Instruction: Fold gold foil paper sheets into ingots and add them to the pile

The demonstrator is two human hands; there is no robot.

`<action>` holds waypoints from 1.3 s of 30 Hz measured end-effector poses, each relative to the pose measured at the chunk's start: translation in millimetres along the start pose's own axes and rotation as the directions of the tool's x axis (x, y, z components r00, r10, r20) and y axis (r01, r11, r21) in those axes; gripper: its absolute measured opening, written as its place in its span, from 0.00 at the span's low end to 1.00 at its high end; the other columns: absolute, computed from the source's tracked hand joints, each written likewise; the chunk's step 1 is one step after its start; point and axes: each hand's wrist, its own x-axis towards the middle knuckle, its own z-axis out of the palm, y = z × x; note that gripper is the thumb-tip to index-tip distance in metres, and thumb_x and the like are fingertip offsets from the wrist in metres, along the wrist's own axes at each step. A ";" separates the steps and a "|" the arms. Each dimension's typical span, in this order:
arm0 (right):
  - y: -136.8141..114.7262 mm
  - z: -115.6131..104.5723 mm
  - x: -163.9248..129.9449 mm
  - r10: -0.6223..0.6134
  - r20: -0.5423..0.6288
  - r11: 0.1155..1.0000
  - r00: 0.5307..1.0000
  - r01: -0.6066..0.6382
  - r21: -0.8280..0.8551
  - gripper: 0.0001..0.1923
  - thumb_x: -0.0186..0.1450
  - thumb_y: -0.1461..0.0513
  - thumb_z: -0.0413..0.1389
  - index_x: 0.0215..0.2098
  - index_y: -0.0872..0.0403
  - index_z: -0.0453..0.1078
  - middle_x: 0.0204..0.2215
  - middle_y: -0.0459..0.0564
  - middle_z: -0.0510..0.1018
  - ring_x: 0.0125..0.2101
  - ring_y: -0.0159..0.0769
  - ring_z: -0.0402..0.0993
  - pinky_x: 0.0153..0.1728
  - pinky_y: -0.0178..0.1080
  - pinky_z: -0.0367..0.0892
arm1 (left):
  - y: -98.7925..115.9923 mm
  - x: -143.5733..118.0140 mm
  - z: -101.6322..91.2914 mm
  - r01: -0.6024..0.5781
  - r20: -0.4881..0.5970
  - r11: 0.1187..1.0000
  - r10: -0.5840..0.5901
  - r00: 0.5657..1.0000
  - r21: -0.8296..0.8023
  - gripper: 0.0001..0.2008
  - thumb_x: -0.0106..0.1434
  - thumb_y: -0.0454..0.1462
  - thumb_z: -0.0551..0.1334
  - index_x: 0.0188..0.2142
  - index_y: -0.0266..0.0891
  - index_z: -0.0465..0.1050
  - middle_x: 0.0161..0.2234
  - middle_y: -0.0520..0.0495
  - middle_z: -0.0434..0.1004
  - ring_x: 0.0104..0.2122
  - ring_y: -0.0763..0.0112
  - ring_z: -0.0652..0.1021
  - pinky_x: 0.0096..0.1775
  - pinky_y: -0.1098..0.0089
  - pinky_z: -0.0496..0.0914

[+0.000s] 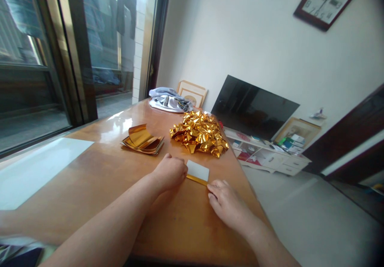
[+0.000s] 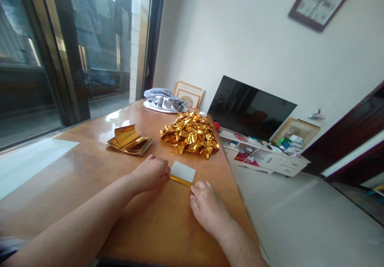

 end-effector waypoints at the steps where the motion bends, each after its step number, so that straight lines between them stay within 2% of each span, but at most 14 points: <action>1: 3.3 -2.1 0.0 0.001 0.006 1.000 1.000 -0.001 0.023 0.10 0.68 0.65 0.50 0.37 0.52 0.75 0.36 0.52 0.75 0.41 0.40 0.70 0.44 0.38 0.63 | -0.1 0.7 1.6 -0.005 -0.009 1.000 0.005 1.000 0.003 0.13 0.62 0.33 0.55 0.29 0.40 0.79 0.33 0.42 0.79 0.34 0.60 0.77 0.39 0.61 0.61; 5: 21.6 -12.7 8.7 0.051 -0.035 0.993 0.998 -0.047 0.107 0.13 0.69 0.63 0.49 0.29 0.53 0.72 0.31 0.49 0.75 0.34 0.36 0.71 0.38 0.36 0.62 | -0.3 3.7 6.9 -0.022 -0.026 1.000 0.022 0.999 0.003 0.13 0.63 0.35 0.55 0.28 0.39 0.78 0.33 0.42 0.79 0.33 0.61 0.77 0.38 0.62 0.62; 8: 35.0 -16.5 27.8 0.065 -0.103 0.989 0.992 -0.051 0.140 0.13 0.68 0.62 0.50 0.28 0.53 0.71 0.30 0.48 0.75 0.33 0.35 0.71 0.36 0.35 0.61 | 0.1 5.7 8.6 -0.021 -0.021 1.000 0.021 1.000 -0.005 0.13 0.64 0.35 0.55 0.29 0.39 0.78 0.33 0.42 0.78 0.33 0.61 0.76 0.39 0.62 0.62; 10: 40.6 -14.3 45.2 0.079 -0.128 0.986 0.989 -0.059 0.158 0.10 0.67 0.62 0.51 0.31 0.53 0.73 0.31 0.48 0.76 0.35 0.36 0.72 0.36 0.35 0.61 | 0.1 6.7 9.7 -0.007 -0.022 1.000 0.006 1.000 -0.018 0.13 0.64 0.35 0.55 0.29 0.40 0.78 0.33 0.42 0.78 0.33 0.62 0.76 0.39 0.62 0.62; 13: 42.0 -3.4 71.0 0.101 -0.096 0.986 0.990 -0.087 0.143 0.09 0.66 0.61 0.54 0.36 0.54 0.75 0.35 0.51 0.79 0.37 0.38 0.73 0.38 0.35 0.62 | -1.1 7.6 12.1 0.014 -0.029 0.998 -0.015 0.999 -0.056 0.12 0.63 0.34 0.55 0.30 0.40 0.77 0.33 0.43 0.78 0.33 0.63 0.76 0.40 0.63 0.62; 17: 35.8 18.0 88.6 0.164 -0.109 0.984 0.980 -0.155 0.084 0.16 0.63 0.59 0.57 0.47 0.55 0.75 0.43 0.56 0.79 0.43 0.42 0.74 0.43 0.37 0.64 | -2.3 8.2 15.1 0.022 -0.025 0.995 -0.025 0.999 -0.098 0.11 0.62 0.34 0.55 0.31 0.41 0.77 0.34 0.44 0.78 0.33 0.63 0.76 0.39 0.63 0.62; 19: 32.8 26.8 88.7 0.147 -0.150 0.988 0.978 -0.139 0.064 0.20 0.63 0.58 0.58 0.52 0.54 0.74 0.45 0.57 0.78 0.47 0.45 0.72 0.47 0.39 0.63 | -1.3 8.8 15.8 0.033 -0.015 0.993 -0.035 0.999 -0.115 0.11 0.62 0.33 0.55 0.32 0.41 0.77 0.35 0.45 0.78 0.33 0.64 0.76 0.39 0.63 0.63; 21: 31.2 31.9 85.8 0.145 -0.167 0.988 0.975 -0.134 0.072 0.20 0.63 0.57 0.58 0.52 0.53 0.74 0.46 0.56 0.78 0.48 0.46 0.72 0.49 0.40 0.63 | 0.6 9.5 16.5 0.047 -0.012 0.991 -0.049 0.999 -0.126 0.11 0.61 0.33 0.54 0.33 0.41 0.77 0.36 0.45 0.77 0.33 0.63 0.76 0.38 0.64 0.63; 26: 31.1 34.4 80.1 0.182 -0.165 0.979 0.969 -0.162 0.126 0.21 0.62 0.57 0.59 0.54 0.50 0.73 0.46 0.53 0.78 0.48 0.45 0.72 0.47 0.39 0.65 | 3.2 11.1 21.1 0.047 -0.025 0.984 -0.052 0.998 -0.172 0.10 0.61 0.33 0.55 0.32 0.42 0.75 0.35 0.46 0.76 0.34 0.65 0.76 0.36 0.67 0.63; 32: 30.5 33.1 78.1 0.179 -0.131 0.981 0.975 -0.168 0.093 0.31 0.65 0.55 0.57 0.64 0.56 0.65 0.56 0.58 0.75 0.55 0.48 0.70 0.55 0.44 0.63 | 3.2 11.1 23.8 0.003 -0.038 0.974 -0.012 0.999 -0.224 0.10 0.60 0.33 0.56 0.34 0.43 0.76 0.36 0.47 0.74 0.35 0.66 0.76 0.38 0.69 0.65; 37: 23.8 24.9 71.0 0.103 -0.088 0.991 0.991 -0.095 0.095 0.25 0.66 0.56 0.55 0.60 0.52 0.70 0.51 0.57 0.79 0.50 0.48 0.75 0.50 0.45 0.66 | 4.5 10.1 21.1 -0.015 -0.036 0.966 0.006 0.999 -0.257 0.12 0.56 0.30 0.57 0.34 0.45 0.77 0.38 0.48 0.74 0.36 0.66 0.76 0.39 0.69 0.66; 39: 24.0 23.1 70.0 0.116 -0.096 0.987 0.989 -0.105 0.118 0.23 0.66 0.55 0.56 0.58 0.51 0.72 0.49 0.57 0.80 0.48 0.49 0.76 0.48 0.45 0.66 | 4.2 9.3 21.4 -0.020 -0.036 0.957 0.010 0.999 -0.290 0.13 0.56 0.29 0.57 0.34 0.45 0.77 0.37 0.49 0.74 0.36 0.67 0.76 0.39 0.70 0.66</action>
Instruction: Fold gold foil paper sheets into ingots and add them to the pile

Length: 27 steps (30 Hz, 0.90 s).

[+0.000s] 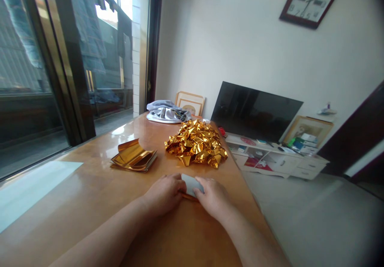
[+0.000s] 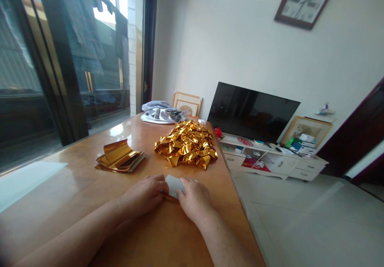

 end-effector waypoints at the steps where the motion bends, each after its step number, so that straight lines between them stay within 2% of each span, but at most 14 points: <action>1: 1.4 -0.1 0.4 0.014 -0.007 1.000 1.000 -0.014 0.027 0.23 0.66 0.55 0.56 0.57 0.50 0.72 0.48 0.56 0.81 0.47 0.48 0.76 0.48 0.45 0.67 | -0.6 -0.3 0.3 0.006 -0.003 1.000 -0.007 1.000 -0.020 0.13 0.56 0.29 0.57 0.34 0.45 0.77 0.37 0.49 0.74 0.35 0.67 0.76 0.37 0.70 0.65; 3: 6.9 0.9 2.4 0.052 -0.028 0.989 0.998 -0.048 0.139 0.22 0.66 0.55 0.57 0.56 0.50 0.73 0.47 0.56 0.81 0.46 0.46 0.77 0.47 0.43 0.67 | -2.7 -0.3 0.8 0.023 -0.021 0.997 -0.025 0.999 -0.067 0.12 0.56 0.29 0.56 0.33 0.44 0.76 0.36 0.49 0.74 0.33 0.69 0.75 0.35 0.71 0.65; 5: 14.1 1.9 5.2 0.096 -0.046 0.942 0.994 -0.076 0.326 0.21 0.66 0.54 0.56 0.56 0.52 0.73 0.45 0.56 0.82 0.45 0.44 0.77 0.46 0.42 0.69 | -5.8 1.0 0.5 0.017 -0.063 0.992 -0.025 0.998 -0.124 0.11 0.56 0.29 0.56 0.32 0.42 0.75 0.35 0.49 0.74 0.32 0.70 0.75 0.34 0.72 0.64; 8: 22.6 -0.4 8.9 0.170 -0.059 0.789 0.984 -0.100 0.606 0.24 0.67 0.51 0.56 0.54 0.56 0.73 0.46 0.57 0.81 0.46 0.44 0.77 0.46 0.42 0.70 | -11.0 4.5 -2.3 -0.053 -0.146 0.975 0.021 0.989 -0.217 0.10 0.55 0.27 0.55 0.30 0.39 0.74 0.33 0.49 0.73 0.32 0.71 0.74 0.35 0.72 0.65; 10: 24.4 -4.4 10.0 0.206 -0.055 0.681 0.977 -0.103 0.725 0.25 0.65 0.50 0.57 0.54 0.57 0.72 0.49 0.58 0.79 0.49 0.44 0.75 0.50 0.43 0.69 | -13.4 6.4 -5.3 -0.083 -0.176 0.953 0.032 0.984 -0.290 0.10 0.55 0.26 0.55 0.28 0.37 0.73 0.32 0.49 0.72 0.32 0.72 0.73 0.35 0.72 0.65; 13: 21.6 -9.6 9.3 0.230 0.031 0.521 0.973 -0.151 0.840 0.29 0.64 0.49 0.59 0.56 0.58 0.69 0.53 0.58 0.77 0.53 0.43 0.73 0.53 0.44 0.67 | -14.3 7.1 -9.5 -0.130 -0.185 0.894 0.054 0.981 -0.430 0.09 0.57 0.27 0.55 0.29 0.36 0.74 0.32 0.48 0.73 0.34 0.71 0.73 0.38 0.71 0.67; 15: 17.6 -10.7 7.4 0.206 0.104 0.450 0.973 -0.189 0.873 0.30 0.64 0.48 0.59 0.58 0.58 0.67 0.54 0.58 0.75 0.54 0.43 0.72 0.52 0.43 0.68 | -13.2 6.3 -11.5 -0.147 -0.177 0.826 0.058 0.983 -0.544 0.08 0.60 0.30 0.56 0.29 0.36 0.74 0.34 0.46 0.73 0.36 0.70 0.74 0.41 0.69 0.68; 20: 5.5 -9.9 -0.4 0.048 0.194 0.403 0.980 -0.197 0.894 0.32 0.64 0.51 0.61 0.63 0.55 0.63 0.48 0.54 0.77 0.50 0.40 0.72 0.51 0.41 0.66 | -10.9 3.9 -15.5 -0.056 -0.055 0.676 0.023 0.998 -0.735 0.06 0.62 0.34 0.58 0.29 0.36 0.72 0.36 0.46 0.75 0.37 0.69 0.74 0.43 0.68 0.69; 23: -1.1 -11.5 -4.7 -0.021 0.281 0.409 0.959 -0.248 0.878 0.34 0.64 0.54 0.61 0.65 0.53 0.60 0.38 0.49 0.78 0.39 0.36 0.74 0.42 0.38 0.67 | -12.6 3.1 -16.6 -0.010 0.000 0.618 0.015 1.000 -0.786 0.06 0.62 0.35 0.60 0.30 0.35 0.73 0.37 0.46 0.75 0.37 0.69 0.74 0.43 0.68 0.69; 27: -6.2 -16.3 -7.9 -0.055 0.335 0.418 0.940 -0.283 0.863 0.34 0.61 0.57 0.63 0.64 0.52 0.62 0.29 0.43 0.73 0.29 0.32 0.68 0.32 0.34 0.62 | -16.7 3.1 -14.9 0.095 0.077 0.533 -0.055 0.995 -0.841 0.08 0.62 0.39 0.61 0.32 0.36 0.73 0.37 0.47 0.75 0.34 0.71 0.73 0.36 0.70 0.69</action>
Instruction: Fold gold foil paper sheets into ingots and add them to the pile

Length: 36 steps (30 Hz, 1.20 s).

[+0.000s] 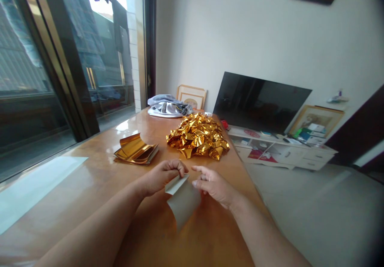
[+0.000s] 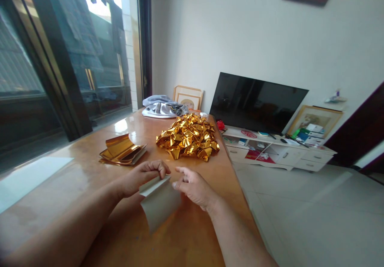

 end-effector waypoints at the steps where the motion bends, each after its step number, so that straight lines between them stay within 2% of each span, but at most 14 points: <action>1: -1.1 0.1 -0.8 0.000 0.013 1.000 1.000 -0.001 0.005 0.34 0.60 0.58 0.63 0.63 0.53 0.62 0.28 0.42 0.71 0.29 0.31 0.67 0.32 0.34 0.60 | -1.4 0.4 -0.2 0.022 -0.003 0.999 -0.022 1.000 -0.024 0.08 0.62 0.40 0.61 0.32 0.35 0.72 0.37 0.46 0.75 0.33 0.71 0.73 0.35 0.71 0.69; 5: -2.3 -0.7 -2.3 0.020 0.074 1.000 0.997 -0.022 0.022 0.35 0.58 0.60 0.64 0.62 0.54 0.63 0.26 0.39 0.68 0.26 0.28 0.64 0.28 0.33 0.56 | -9.0 3.6 1.0 0.093 0.000 0.992 -0.094 0.996 -0.087 0.11 0.62 0.43 0.63 0.35 0.35 0.72 0.37 0.44 0.77 0.32 0.69 0.75 0.33 0.70 0.68; 8: 0.8 -2.2 -1.4 0.015 0.048 1.000 0.999 -0.016 0.024 0.35 0.58 0.61 0.63 0.62 0.55 0.62 0.26 0.39 0.69 0.25 0.28 0.64 0.28 0.32 0.55 | -15.3 7.7 1.8 0.116 -0.077 0.993 -0.119 0.990 -0.034 0.11 0.63 0.40 0.61 0.42 0.36 0.73 0.34 0.46 0.78 0.32 0.69 0.76 0.35 0.69 0.69; 13: 10.2 -8.3 4.8 -0.002 -0.106 1.000 0.994 -0.001 -0.028 0.34 0.58 0.61 0.61 0.61 0.56 0.59 0.24 0.39 0.69 0.24 0.29 0.65 0.26 0.33 0.57 | -18.4 12.6 -0.4 0.047 -0.339 0.981 0.021 0.940 0.190 0.13 0.60 0.36 0.59 0.44 0.36 0.74 0.39 0.45 0.79 0.39 0.66 0.77 0.43 0.65 0.71; 17: 16.5 -12.7 10.7 0.003 -0.235 0.999 0.972 -0.011 -0.033 0.29 0.58 0.60 0.59 0.57 0.54 0.60 0.24 0.39 0.70 0.22 0.30 0.66 0.24 0.33 0.59 | -16.2 13.5 -0.6 -0.021 -0.404 0.922 0.189 0.895 0.386 0.11 0.62 0.35 0.58 0.42 0.36 0.75 0.39 0.45 0.79 0.38 0.67 0.77 0.43 0.65 0.70; 20: 17.4 -13.0 12.5 0.017 -0.315 0.996 0.949 -0.046 -0.082 0.25 0.57 0.60 0.58 0.52 0.53 0.62 0.23 0.39 0.70 0.21 0.31 0.67 0.21 0.32 0.58 | -16.4 12.5 1.3 -0.052 -0.358 0.836 0.289 0.888 0.547 0.10 0.61 0.32 0.56 0.40 0.37 0.75 0.37 0.46 0.78 0.37 0.68 0.76 0.41 0.67 0.70; 23: 15.1 -11.3 12.0 0.054 -0.348 0.985 0.936 -0.107 -0.136 0.17 0.57 0.62 0.56 0.45 0.52 0.63 0.21 0.38 0.68 0.18 0.30 0.64 0.18 0.31 0.54 | -15.6 9.7 5.2 -0.070 -0.258 0.742 0.318 0.912 0.667 0.12 0.61 0.29 0.55 0.39 0.38 0.76 0.37 0.46 0.77 0.37 0.68 0.76 0.41 0.69 0.69; 26: 12.9 -9.4 11.2 0.067 -0.340 0.977 0.938 -0.131 -0.169 0.11 0.56 0.64 0.54 0.38 0.51 0.63 0.19 0.37 0.66 0.17 0.29 0.61 0.17 0.31 0.51 | -12.3 6.2 10.3 -0.090 -0.166 0.679 0.302 0.939 0.728 0.13 0.62 0.28 0.55 0.38 0.39 0.76 0.38 0.46 0.76 0.38 0.68 0.76 0.40 0.70 0.68; 29: 14.3 -8.9 11.8 0.053 -0.342 0.974 0.938 -0.124 -0.190 0.09 0.55 0.65 0.54 0.35 0.51 0.62 0.17 0.37 0.65 0.16 0.29 0.61 0.17 0.31 0.51 | -9.6 4.3 14.3 -0.098 -0.097 0.629 0.268 0.959 0.771 0.13 0.63 0.29 0.55 0.40 0.40 0.77 0.37 0.46 0.74 0.37 0.67 0.75 0.40 0.70 0.68; 36: 21.7 -10.9 13.2 -0.031 -0.355 0.957 0.934 -0.075 -0.280 0.06 0.54 0.66 0.55 0.31 0.52 0.63 0.17 0.37 0.64 0.18 0.27 0.60 0.17 0.30 0.49 | -11.8 4.7 15.8 -0.114 -0.028 0.552 0.241 0.970 0.826 0.15 0.63 0.30 0.56 0.43 0.42 0.79 0.37 0.45 0.73 0.39 0.65 0.75 0.41 0.68 0.68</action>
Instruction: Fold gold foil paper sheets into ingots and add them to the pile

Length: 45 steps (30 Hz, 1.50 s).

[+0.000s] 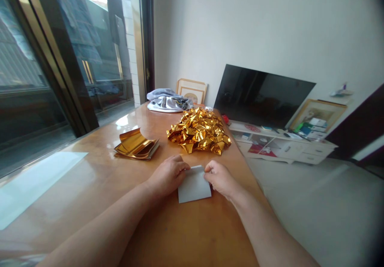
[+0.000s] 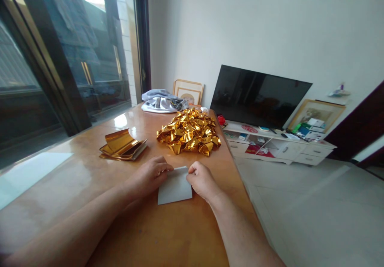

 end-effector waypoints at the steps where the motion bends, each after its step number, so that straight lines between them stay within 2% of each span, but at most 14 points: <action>1: -0.5 -0.3 -0.4 0.005 0.006 1.000 1.000 -0.005 -0.002 0.06 0.55 0.65 0.55 0.31 0.52 0.63 0.17 0.37 0.64 0.18 0.27 0.60 0.17 0.30 0.49 | -0.1 -0.1 0.1 0.000 0.007 1.000 0.000 1.000 0.000 0.15 0.62 0.30 0.56 0.43 0.42 0.79 0.37 0.45 0.73 0.38 0.65 0.75 0.41 0.68 0.68; 6: -7.9 -4.7 -3.1 0.092 0.066 0.996 0.994 -0.091 -0.018 0.03 0.57 0.65 0.52 0.31 0.52 0.63 0.18 0.39 0.68 0.19 0.30 0.67 0.17 0.29 0.55 | 1.6 -0.9 1.3 -0.028 0.039 0.999 0.030 0.999 -0.037 0.15 0.61 0.29 0.56 0.41 0.42 0.79 0.36 0.46 0.74 0.38 0.66 0.75 0.40 0.69 0.68; 9: -9.9 -9.9 -3.4 0.131 0.137 0.991 0.982 -0.127 -0.032 0.03 0.58 0.66 0.51 0.31 0.52 0.63 0.20 0.42 0.72 0.21 0.31 0.72 0.17 0.29 0.55 | 3.7 -1.7 2.4 -0.035 0.070 0.997 0.040 0.997 -0.066 0.15 0.60 0.28 0.56 0.39 0.42 0.79 0.36 0.47 0.74 0.37 0.67 0.75 0.39 0.71 0.68; 14: -5.6 -20.8 -2.2 0.150 0.278 0.988 0.949 -0.154 -0.009 0.10 0.56 0.67 0.49 0.37 0.53 0.66 0.26 0.45 0.77 0.23 0.31 0.75 0.19 0.29 0.57 | 6.4 -3.6 1.4 -0.034 0.170 0.997 0.046 0.984 -0.071 0.15 0.58 0.28 0.56 0.36 0.43 0.80 0.35 0.48 0.74 0.34 0.70 0.75 0.36 0.73 0.67; 17: -1.7 -26.6 -2.2 0.096 0.366 0.994 0.926 -0.111 0.022 0.13 0.56 0.68 0.50 0.38 0.54 0.68 0.27 0.44 0.76 0.24 0.30 0.73 0.24 0.30 0.62 | 6.5 -4.1 -0.7 -0.022 0.184 0.999 0.030 0.983 -0.050 0.15 0.59 0.28 0.56 0.36 0.43 0.80 0.35 0.48 0.75 0.33 0.71 0.75 0.35 0.73 0.67; 22: 2.6 -30.7 -2.8 -0.067 0.518 0.998 0.853 0.065 0.022 0.19 0.54 0.71 0.53 0.43 0.54 0.72 0.30 0.44 0.75 0.30 0.29 0.70 0.32 0.32 0.63 | 3.4 -4.1 -4.0 -0.026 0.182 0.999 0.030 0.983 -0.025 0.14 0.60 0.29 0.56 0.37 0.41 0.81 0.36 0.47 0.75 0.34 0.70 0.75 0.36 0.72 0.67; 25: 2.2 -30.7 -4.4 -0.126 0.520 0.984 0.845 0.175 -0.046 0.20 0.56 0.71 0.54 0.45 0.53 0.72 0.31 0.43 0.73 0.30 0.30 0.68 0.33 0.32 0.62 | 0.7 -4.5 -4.5 -0.037 0.180 0.999 0.039 0.983 -0.014 0.14 0.60 0.29 0.57 0.37 0.42 0.81 0.36 0.47 0.75 0.34 0.70 0.75 0.37 0.72 0.67; 31: 1.5 -31.9 -6.3 -0.224 0.504 0.895 0.834 0.381 -0.233 0.15 0.59 0.66 0.59 0.44 0.51 0.75 0.34 0.46 0.71 0.33 0.32 0.68 0.35 0.34 0.64 | -2.6 -6.2 -7.2 -0.057 0.203 0.998 0.059 0.977 -0.015 0.15 0.59 0.29 0.57 0.37 0.44 0.81 0.37 0.48 0.77 0.34 0.70 0.76 0.37 0.72 0.67; 35: 0.1 -32.5 -7.2 -0.189 0.519 0.885 0.833 0.374 -0.278 0.10 0.60 0.61 0.62 0.41 0.52 0.77 0.35 0.47 0.74 0.34 0.34 0.70 0.35 0.34 0.65 | -6.1 -6.7 -9.5 -0.052 0.204 0.998 0.057 0.977 -0.030 0.15 0.58 0.28 0.56 0.37 0.43 0.80 0.37 0.49 0.79 0.36 0.69 0.77 0.39 0.72 0.67; 38: -4.1 -32.4 -9.2 -0.190 0.511 0.878 0.838 0.378 -0.294 0.09 0.60 0.62 0.62 0.40 0.51 0.78 0.36 0.48 0.76 0.35 0.35 0.71 0.36 0.34 0.65 | -9.4 -7.0 -11.7 -0.010 0.180 0.998 0.020 0.984 -0.054 0.15 0.60 0.29 0.55 0.40 0.42 0.78 0.38 0.50 0.81 0.37 0.68 0.78 0.40 0.72 0.68; 43: -11.4 -30.9 -9.0 -0.205 0.529 0.884 0.823 0.388 -0.262 0.05 0.63 0.60 0.59 0.35 0.52 0.78 0.31 0.46 0.77 0.32 0.34 0.69 0.33 0.34 0.62 | -12.4 -7.4 -16.8 0.070 0.201 0.995 -0.054 0.978 -0.070 0.14 0.64 0.33 0.55 0.44 0.43 0.76 0.39 0.50 0.81 0.37 0.67 0.79 0.40 0.71 0.68; 45: -12.1 -30.0 -7.6 -0.195 0.526 0.892 0.828 0.372 -0.255 0.09 0.65 0.58 0.57 0.31 0.54 0.75 0.27 0.45 0.74 0.28 0.32 0.66 0.30 0.33 0.59 | -10.9 -7.1 -19.6 0.088 0.214 0.993 -0.070 0.974 -0.074 0.13 0.65 0.35 0.55 0.45 0.43 0.76 0.40 0.49 0.81 0.38 0.67 0.79 0.42 0.71 0.68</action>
